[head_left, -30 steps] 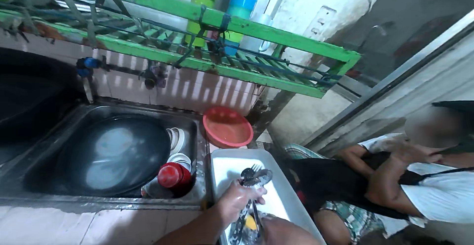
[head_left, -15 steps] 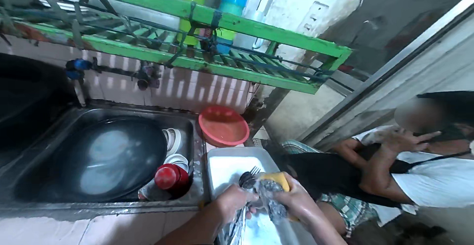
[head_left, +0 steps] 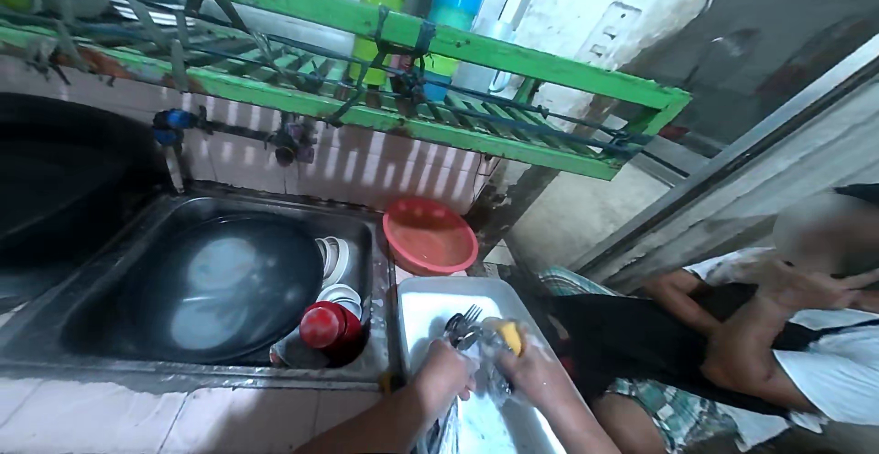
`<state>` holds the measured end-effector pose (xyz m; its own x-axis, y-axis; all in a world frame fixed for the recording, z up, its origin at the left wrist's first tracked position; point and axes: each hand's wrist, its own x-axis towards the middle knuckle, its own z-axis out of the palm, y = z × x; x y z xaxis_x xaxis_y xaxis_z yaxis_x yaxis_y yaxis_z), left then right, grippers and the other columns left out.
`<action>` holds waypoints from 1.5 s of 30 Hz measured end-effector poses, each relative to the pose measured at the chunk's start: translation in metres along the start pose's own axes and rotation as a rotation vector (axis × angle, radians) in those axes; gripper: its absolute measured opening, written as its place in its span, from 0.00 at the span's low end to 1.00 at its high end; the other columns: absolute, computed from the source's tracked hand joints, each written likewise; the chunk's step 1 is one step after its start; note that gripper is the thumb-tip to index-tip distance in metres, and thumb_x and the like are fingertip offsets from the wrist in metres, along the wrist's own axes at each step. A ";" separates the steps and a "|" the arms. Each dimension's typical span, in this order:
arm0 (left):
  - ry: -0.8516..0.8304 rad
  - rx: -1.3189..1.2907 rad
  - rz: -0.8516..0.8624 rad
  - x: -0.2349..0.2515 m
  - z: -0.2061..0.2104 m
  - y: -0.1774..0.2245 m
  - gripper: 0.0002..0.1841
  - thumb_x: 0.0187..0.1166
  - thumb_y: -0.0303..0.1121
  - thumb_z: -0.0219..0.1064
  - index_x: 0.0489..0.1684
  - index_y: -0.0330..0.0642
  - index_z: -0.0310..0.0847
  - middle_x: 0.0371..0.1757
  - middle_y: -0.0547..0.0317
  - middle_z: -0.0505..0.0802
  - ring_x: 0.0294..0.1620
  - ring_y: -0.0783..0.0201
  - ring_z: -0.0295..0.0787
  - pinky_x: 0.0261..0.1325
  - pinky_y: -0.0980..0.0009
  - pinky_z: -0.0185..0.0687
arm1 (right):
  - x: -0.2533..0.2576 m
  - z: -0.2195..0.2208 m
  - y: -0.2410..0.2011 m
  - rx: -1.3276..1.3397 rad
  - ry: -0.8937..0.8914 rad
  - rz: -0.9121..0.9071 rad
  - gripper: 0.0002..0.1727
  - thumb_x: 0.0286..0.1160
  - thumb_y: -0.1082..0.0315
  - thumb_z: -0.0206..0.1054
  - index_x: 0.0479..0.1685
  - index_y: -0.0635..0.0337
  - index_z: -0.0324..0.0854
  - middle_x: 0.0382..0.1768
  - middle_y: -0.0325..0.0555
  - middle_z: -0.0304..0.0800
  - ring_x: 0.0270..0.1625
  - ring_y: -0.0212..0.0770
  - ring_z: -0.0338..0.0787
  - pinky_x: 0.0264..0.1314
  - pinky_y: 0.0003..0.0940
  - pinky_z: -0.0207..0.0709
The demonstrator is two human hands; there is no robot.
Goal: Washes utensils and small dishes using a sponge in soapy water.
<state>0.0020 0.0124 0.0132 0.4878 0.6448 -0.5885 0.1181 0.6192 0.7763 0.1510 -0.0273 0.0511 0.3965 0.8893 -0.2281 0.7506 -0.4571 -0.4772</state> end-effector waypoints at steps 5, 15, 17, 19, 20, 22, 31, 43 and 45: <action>-0.023 -0.041 -0.059 0.002 0.000 -0.001 0.11 0.84 0.32 0.67 0.55 0.37 0.72 0.28 0.62 0.81 0.17 0.73 0.76 0.21 0.78 0.74 | 0.013 -0.007 0.009 0.042 0.123 0.025 0.36 0.71 0.67 0.75 0.82 0.63 0.69 0.69 0.68 0.83 0.71 0.64 0.84 0.75 0.65 0.74; -0.342 -0.110 0.054 -0.005 -0.001 -0.004 0.13 0.80 0.32 0.72 0.55 0.41 0.76 0.27 0.62 0.87 0.17 0.71 0.82 0.23 0.76 0.82 | 0.000 -0.042 0.018 0.316 0.243 -0.089 0.40 0.66 0.59 0.79 0.80 0.62 0.70 0.68 0.63 0.84 0.68 0.56 0.86 0.72 0.59 0.78; -0.290 -0.069 0.068 -0.003 -0.002 -0.004 0.15 0.81 0.34 0.71 0.60 0.40 0.74 0.32 0.61 0.87 0.18 0.71 0.80 0.23 0.76 0.81 | 0.002 -0.052 0.024 0.415 0.411 -0.053 0.38 0.70 0.63 0.77 0.81 0.66 0.69 0.66 0.68 0.83 0.65 0.59 0.87 0.69 0.62 0.78; -0.213 -0.030 0.058 -0.001 0.000 -0.004 0.18 0.82 0.34 0.70 0.66 0.41 0.73 0.38 0.60 0.86 0.18 0.73 0.77 0.22 0.77 0.77 | 0.010 -0.060 0.031 0.574 0.522 0.031 0.39 0.72 0.65 0.76 0.83 0.66 0.64 0.66 0.68 0.82 0.63 0.58 0.87 0.64 0.59 0.80; -0.173 -0.045 0.051 0.000 0.002 -0.004 0.18 0.83 0.34 0.69 0.66 0.40 0.73 0.38 0.60 0.86 0.18 0.73 0.75 0.21 0.77 0.75 | 0.013 -0.057 0.032 0.643 0.532 0.061 0.39 0.74 0.64 0.75 0.84 0.66 0.62 0.64 0.67 0.82 0.59 0.55 0.88 0.60 0.56 0.82; -0.094 -0.127 0.045 0.003 0.003 -0.004 0.13 0.85 0.33 0.67 0.60 0.38 0.74 0.35 0.59 0.84 0.16 0.73 0.73 0.20 0.78 0.74 | 0.012 -0.037 0.029 0.701 0.466 0.060 0.38 0.76 0.61 0.72 0.82 0.69 0.61 0.62 0.65 0.84 0.57 0.52 0.89 0.59 0.53 0.85; -0.023 -0.335 0.138 -0.003 -0.001 -0.001 0.14 0.81 0.19 0.63 0.62 0.33 0.78 0.43 0.54 0.91 0.29 0.67 0.87 0.31 0.73 0.83 | 0.013 -0.040 0.013 0.320 -0.004 0.107 0.33 0.80 0.59 0.72 0.78 0.69 0.68 0.62 0.65 0.85 0.62 0.55 0.89 0.67 0.55 0.81; -0.098 -0.166 0.273 -0.003 -0.003 -0.001 0.23 0.75 0.21 0.71 0.70 0.32 0.75 0.58 0.52 0.92 0.57 0.66 0.89 0.64 0.67 0.83 | -0.007 0.001 -0.033 -0.504 -0.800 -0.017 0.30 0.82 0.54 0.70 0.69 0.72 0.77 0.62 0.71 0.85 0.67 0.65 0.84 0.73 0.66 0.71; -0.081 -0.402 0.335 -0.008 -0.007 0.010 0.19 0.76 0.17 0.68 0.65 0.31 0.75 0.50 0.52 0.92 0.43 0.66 0.90 0.51 0.70 0.87 | -0.019 -0.005 -0.030 -0.460 -0.775 -0.046 0.33 0.76 0.58 0.75 0.75 0.69 0.74 0.64 0.70 0.84 0.69 0.64 0.84 0.74 0.66 0.72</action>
<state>-0.0062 0.0167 0.0243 0.5091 0.8101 -0.2909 -0.3890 0.5180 0.7618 0.1236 -0.0302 0.0744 0.0185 0.5934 -0.8047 0.9602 -0.2349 -0.1512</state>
